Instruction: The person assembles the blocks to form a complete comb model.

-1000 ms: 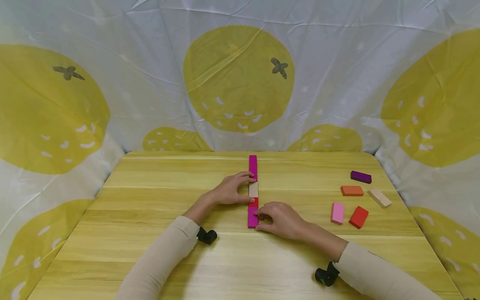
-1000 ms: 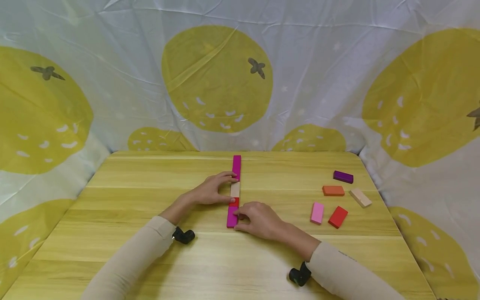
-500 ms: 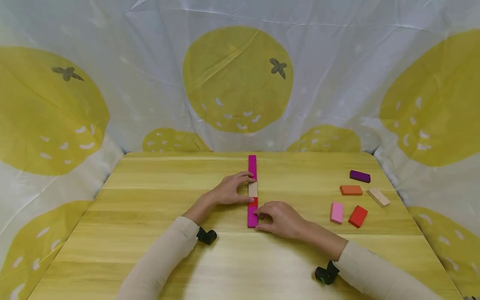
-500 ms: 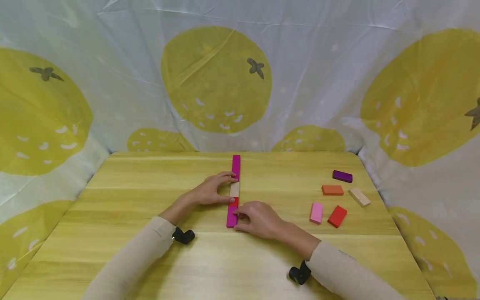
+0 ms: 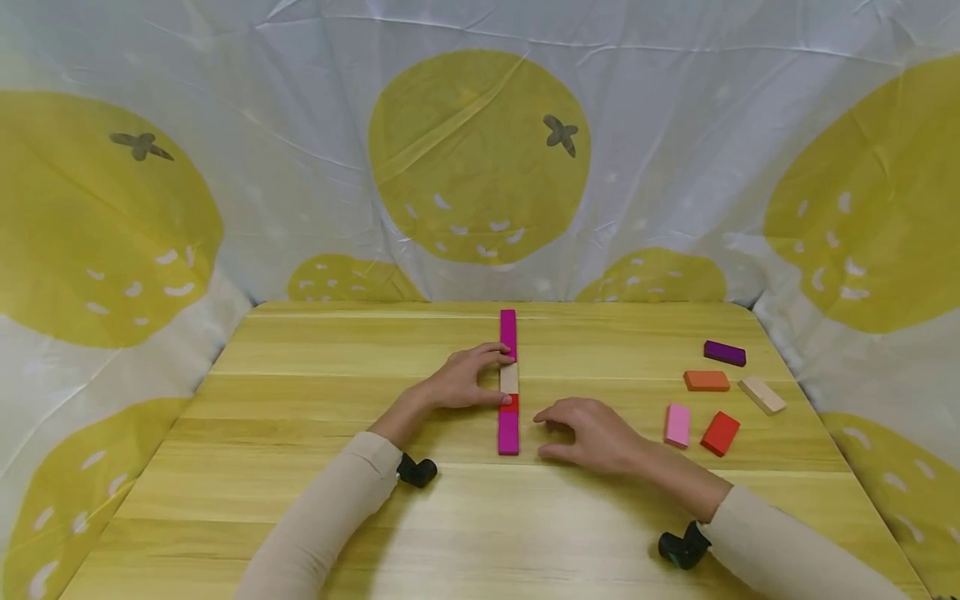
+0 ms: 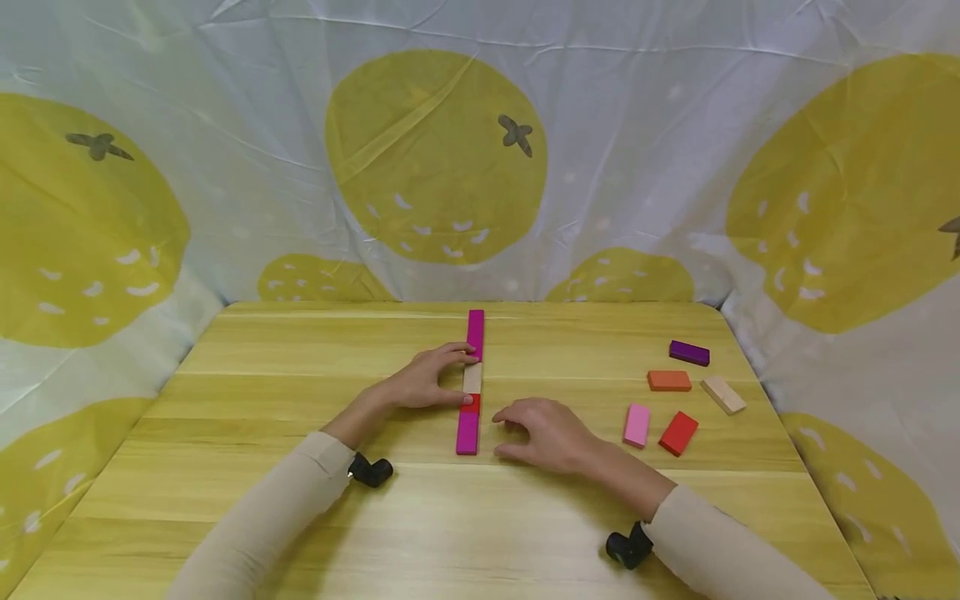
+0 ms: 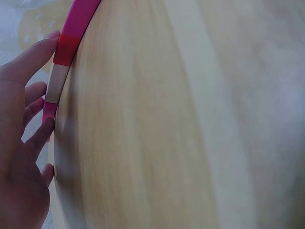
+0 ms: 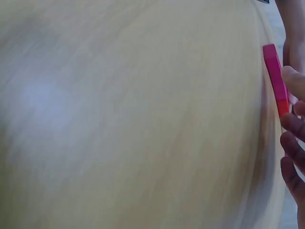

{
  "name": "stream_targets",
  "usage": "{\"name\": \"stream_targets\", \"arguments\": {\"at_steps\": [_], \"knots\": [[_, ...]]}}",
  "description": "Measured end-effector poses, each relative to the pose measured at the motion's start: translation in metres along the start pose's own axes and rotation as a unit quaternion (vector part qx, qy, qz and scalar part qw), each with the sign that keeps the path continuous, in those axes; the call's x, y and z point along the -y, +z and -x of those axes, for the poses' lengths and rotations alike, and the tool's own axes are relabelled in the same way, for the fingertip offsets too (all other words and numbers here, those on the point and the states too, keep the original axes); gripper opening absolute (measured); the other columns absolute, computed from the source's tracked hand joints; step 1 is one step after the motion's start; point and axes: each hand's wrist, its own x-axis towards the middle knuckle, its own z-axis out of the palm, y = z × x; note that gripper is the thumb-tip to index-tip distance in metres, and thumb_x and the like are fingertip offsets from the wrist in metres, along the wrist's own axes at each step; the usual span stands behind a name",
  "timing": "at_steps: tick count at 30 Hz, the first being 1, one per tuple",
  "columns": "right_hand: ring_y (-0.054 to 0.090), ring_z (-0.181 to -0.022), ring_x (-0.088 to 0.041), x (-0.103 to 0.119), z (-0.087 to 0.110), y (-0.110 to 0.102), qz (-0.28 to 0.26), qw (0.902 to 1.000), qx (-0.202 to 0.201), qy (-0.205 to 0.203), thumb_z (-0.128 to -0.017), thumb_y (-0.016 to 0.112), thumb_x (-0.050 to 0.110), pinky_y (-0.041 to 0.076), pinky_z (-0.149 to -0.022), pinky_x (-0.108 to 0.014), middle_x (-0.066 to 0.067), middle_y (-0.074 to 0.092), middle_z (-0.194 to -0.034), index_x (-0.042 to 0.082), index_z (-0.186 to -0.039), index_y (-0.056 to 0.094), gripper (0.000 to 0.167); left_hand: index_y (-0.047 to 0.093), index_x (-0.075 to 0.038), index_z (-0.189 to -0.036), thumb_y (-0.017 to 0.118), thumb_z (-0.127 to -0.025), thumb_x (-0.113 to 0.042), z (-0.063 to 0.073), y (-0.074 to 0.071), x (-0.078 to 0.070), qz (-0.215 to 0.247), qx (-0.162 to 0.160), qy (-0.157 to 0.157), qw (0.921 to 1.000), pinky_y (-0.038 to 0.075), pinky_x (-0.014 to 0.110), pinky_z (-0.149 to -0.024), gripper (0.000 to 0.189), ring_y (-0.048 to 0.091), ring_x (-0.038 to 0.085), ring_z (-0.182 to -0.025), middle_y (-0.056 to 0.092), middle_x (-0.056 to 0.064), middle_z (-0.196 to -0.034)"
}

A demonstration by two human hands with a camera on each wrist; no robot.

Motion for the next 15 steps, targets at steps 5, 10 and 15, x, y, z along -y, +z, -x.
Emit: {"name": "stream_targets", "arguments": {"at_steps": [5,10,15], "knots": [[0.067,-0.095,-0.012,-0.013,0.013,-0.013,0.005,0.9999,-0.016,-0.002,-0.089,0.083,0.037,0.056,-0.086,-0.040,0.003,0.073,-0.108,0.010,-0.118,0.076,0.040,0.058,-0.011,-0.148,0.078,-0.091,-0.045,0.000,0.000,-0.002,0.002,0.005,-0.007,1.0000,0.026,0.056,-0.117,0.069,0.037,0.028,-0.147,0.042,0.006,-0.159],[0.067,-0.091,-0.012,-0.026,0.027,-0.024,0.005,0.9996,-0.028,0.003,-0.088,0.085,0.037,0.057,-0.082,-0.038,0.004,0.073,-0.104,0.010,-0.118,0.076,0.041,0.057,-0.012,-0.148,0.078,-0.092,-0.045,0.000,0.000,-0.001,0.005,0.006,-0.008,0.9999,0.025,0.056,-0.117,0.068,0.036,0.028,-0.148,0.041,0.006,-0.160],[0.067,-0.093,-0.011,-0.037,0.039,-0.035,0.008,0.9995,-0.030,0.010,-0.087,0.085,0.037,0.057,-0.083,-0.039,0.005,0.073,-0.105,0.011,-0.119,0.075,0.042,0.057,-0.011,-0.148,0.078,-0.092,-0.045,0.000,0.000,0.000,0.007,0.008,-0.009,0.9999,0.025,0.054,-0.118,0.069,0.037,0.028,-0.147,0.041,0.006,-0.160]]}}
